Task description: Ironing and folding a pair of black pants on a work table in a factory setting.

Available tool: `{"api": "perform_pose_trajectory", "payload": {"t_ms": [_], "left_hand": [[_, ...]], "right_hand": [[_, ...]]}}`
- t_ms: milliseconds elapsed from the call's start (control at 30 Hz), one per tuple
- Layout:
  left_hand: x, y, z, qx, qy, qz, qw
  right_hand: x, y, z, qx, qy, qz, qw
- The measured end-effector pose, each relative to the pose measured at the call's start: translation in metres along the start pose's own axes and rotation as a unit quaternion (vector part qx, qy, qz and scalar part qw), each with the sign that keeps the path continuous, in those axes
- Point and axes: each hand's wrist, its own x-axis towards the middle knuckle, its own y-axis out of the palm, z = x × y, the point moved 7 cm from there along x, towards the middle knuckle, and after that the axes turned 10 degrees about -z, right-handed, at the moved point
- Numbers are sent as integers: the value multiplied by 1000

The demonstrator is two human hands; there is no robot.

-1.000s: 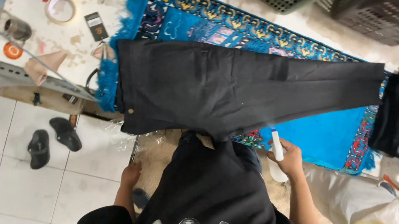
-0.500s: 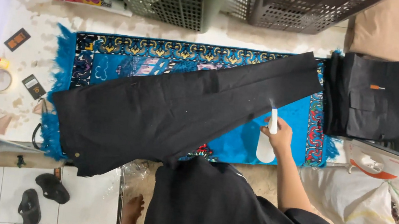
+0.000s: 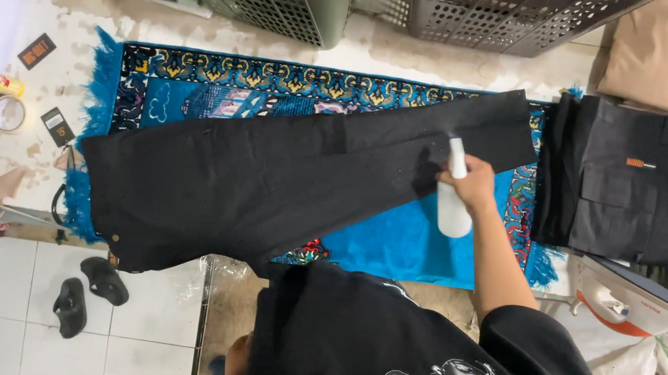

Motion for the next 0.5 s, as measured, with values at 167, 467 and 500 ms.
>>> {"api": "perform_pose_trajectory", "payload": {"t_ms": [167,467,500], "left_hand": [[-4,12,8,-12,-3,-12,1000],[1,36,24,-29,8,-13,999],[2,39,26,-32,11,-12,999]], "right_hand": [[-58,89,38,9,-105,150,983],[-72,34,4,91,-10,138,986],[-55,12,-27,104,6,34,994]]}}
